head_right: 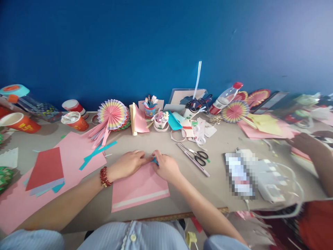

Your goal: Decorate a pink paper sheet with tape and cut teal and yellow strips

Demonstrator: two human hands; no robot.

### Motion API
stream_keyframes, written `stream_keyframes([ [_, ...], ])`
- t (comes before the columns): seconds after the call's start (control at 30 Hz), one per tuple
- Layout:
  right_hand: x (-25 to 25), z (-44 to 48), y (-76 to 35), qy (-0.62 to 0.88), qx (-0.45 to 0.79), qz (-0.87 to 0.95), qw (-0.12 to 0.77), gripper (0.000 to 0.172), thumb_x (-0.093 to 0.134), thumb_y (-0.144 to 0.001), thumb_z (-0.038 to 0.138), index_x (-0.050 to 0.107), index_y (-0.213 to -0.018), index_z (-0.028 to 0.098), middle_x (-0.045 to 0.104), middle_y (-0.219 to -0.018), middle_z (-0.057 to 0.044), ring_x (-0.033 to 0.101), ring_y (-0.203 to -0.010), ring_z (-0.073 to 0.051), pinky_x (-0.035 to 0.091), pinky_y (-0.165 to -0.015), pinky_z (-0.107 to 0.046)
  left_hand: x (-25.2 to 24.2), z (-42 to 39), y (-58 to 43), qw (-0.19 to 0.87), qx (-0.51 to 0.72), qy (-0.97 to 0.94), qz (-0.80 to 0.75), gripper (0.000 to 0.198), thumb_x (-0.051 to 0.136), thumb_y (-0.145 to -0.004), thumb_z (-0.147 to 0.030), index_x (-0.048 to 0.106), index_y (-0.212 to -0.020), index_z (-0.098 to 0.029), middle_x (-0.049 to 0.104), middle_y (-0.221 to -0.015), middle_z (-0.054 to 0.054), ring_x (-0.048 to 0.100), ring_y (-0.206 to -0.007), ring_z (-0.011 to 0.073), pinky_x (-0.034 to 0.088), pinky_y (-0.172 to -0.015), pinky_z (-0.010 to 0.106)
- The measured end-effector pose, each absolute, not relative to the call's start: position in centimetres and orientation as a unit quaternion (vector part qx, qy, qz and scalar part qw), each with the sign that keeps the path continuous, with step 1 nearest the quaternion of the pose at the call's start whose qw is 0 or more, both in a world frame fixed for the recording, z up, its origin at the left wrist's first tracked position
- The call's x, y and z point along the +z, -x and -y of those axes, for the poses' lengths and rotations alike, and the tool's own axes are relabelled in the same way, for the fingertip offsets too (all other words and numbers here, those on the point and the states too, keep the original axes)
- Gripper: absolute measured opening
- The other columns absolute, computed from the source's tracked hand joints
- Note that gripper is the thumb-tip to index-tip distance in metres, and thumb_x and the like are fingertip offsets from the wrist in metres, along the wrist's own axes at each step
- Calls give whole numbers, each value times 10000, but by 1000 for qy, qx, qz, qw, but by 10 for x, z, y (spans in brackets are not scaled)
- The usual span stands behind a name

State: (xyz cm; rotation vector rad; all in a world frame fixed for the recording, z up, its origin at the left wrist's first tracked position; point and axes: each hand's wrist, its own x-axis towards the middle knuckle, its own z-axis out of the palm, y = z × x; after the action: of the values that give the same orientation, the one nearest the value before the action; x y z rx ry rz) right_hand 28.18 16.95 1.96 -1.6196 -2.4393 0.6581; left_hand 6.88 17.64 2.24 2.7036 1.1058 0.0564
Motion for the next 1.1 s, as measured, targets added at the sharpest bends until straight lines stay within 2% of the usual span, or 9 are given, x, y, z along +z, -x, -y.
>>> stream_keyframes([
  [0.23, 28, -182, -324, 539, 286, 788, 85, 269, 513, -810, 132, 597, -1047, 226, 682, -823, 8, 632, -757, -167, 381, -648, -246, 23, -177, -72, 85, -15, -922, -378, 355, 370, -1056, -291, 563, -1352, -325, 551, -903, 48, 569, -835, 206, 402, -651, 273],
  [0.47, 21, -194, -364, 558, 310, 764, 95, 84, 556, -847, 246, 636, -839, 223, 651, -733, 0, 608, -684, -181, 379, -621, -264, 27, -176, -71, 81, -4, -926, -369, 333, 397, -1041, -224, 573, -1310, -311, 545, -885, 36, 563, -777, 197, 390, -627, 281],
  [0.57, 17, -194, -366, 568, 303, 758, 103, 150, 551, -882, 324, 623, -795, 225, 623, -703, -1, 582, -662, -183, 352, -599, -267, 30, -174, -75, 76, 11, -925, -371, 279, 402, -1041, -228, 609, -1221, -278, 544, -878, 32, 551, -726, 183, 398, -630, 292],
  [0.7, 16, -191, -362, 587, 288, 749, 104, 195, 520, -913, 342, 621, -801, 219, 629, -731, -16, 574, -679, -185, 336, -595, -271, 28, -176, -87, 57, 37, -930, -362, 249, 394, -1047, -233, 640, -1057, -196, 558, -921, 58, 554, -842, 212, 435, -729, 334],
  [0.83, 17, -189, -359, 598, 271, 748, 91, 182, 522, -922, 325, 624, -814, 219, 646, -755, -21, 591, -714, -188, 340, -613, -272, 16, -186, -101, 41, 58, -948, -311, 241, 387, -1053, -207, 624, -1066, -167, 577, -928, 56, 541, -898, 213, 441, -783, 344],
  [1.0, 15, -185, -358, 616, 234, 748, 80, 291, 419, -990, 312, 584, -769, 219, 664, -801, -35, 621, -800, -196, 345, -646, -271, 1, -196, -106, 17, 75, -959, -275, 229, 397, -1056, -207, 619, -1044, -151, 576, -925, 56, 540, -883, 210, 444, -771, 337],
  [1.1, 14, -181, -358, 632, 211, 743, 71, 264, 455, -979, 305, 586, -767, 219, 667, -793, -33, 620, -775, -195, 327, -626, -269, -3, -197, -105, 6, 80, -962, -260, 232, 382, -1061, -200, 608, -1084, -151, 578, -940, 56, 540, -876, 206, 445, -759, 338],
])
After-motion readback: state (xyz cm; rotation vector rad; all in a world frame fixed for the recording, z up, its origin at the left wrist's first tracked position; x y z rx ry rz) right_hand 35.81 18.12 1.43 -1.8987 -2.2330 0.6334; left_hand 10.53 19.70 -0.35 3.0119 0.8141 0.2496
